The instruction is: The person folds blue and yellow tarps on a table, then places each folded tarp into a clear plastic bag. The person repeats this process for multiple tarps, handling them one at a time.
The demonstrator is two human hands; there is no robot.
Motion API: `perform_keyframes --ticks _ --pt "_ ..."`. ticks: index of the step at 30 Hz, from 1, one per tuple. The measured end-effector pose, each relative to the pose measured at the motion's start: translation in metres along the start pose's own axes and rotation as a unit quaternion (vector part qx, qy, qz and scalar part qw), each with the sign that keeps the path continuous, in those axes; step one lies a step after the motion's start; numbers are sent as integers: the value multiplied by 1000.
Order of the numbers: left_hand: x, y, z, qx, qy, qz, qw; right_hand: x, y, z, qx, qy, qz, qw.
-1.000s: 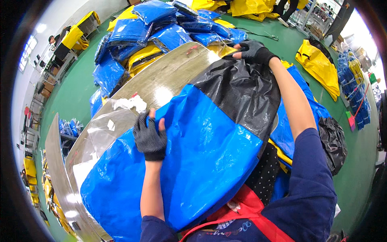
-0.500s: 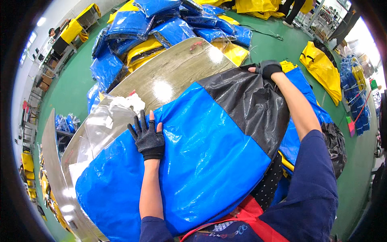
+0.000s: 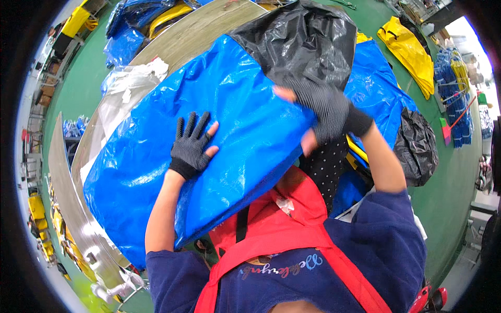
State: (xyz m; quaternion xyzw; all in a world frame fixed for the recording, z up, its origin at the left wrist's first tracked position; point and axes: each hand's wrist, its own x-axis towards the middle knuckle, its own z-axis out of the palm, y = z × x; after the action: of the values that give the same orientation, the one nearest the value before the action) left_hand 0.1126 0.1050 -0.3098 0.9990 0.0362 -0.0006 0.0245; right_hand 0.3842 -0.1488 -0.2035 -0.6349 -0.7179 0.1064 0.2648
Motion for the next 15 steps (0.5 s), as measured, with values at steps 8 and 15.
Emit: perform_keyframes --ticks 8,15 --pt "83 10 -90 -94 130 80 984 -67 -63 60 -175 202 76 961" --pt "131 60 12 -32 45 194 979 72 -32 -4 -293 78 -8 953"
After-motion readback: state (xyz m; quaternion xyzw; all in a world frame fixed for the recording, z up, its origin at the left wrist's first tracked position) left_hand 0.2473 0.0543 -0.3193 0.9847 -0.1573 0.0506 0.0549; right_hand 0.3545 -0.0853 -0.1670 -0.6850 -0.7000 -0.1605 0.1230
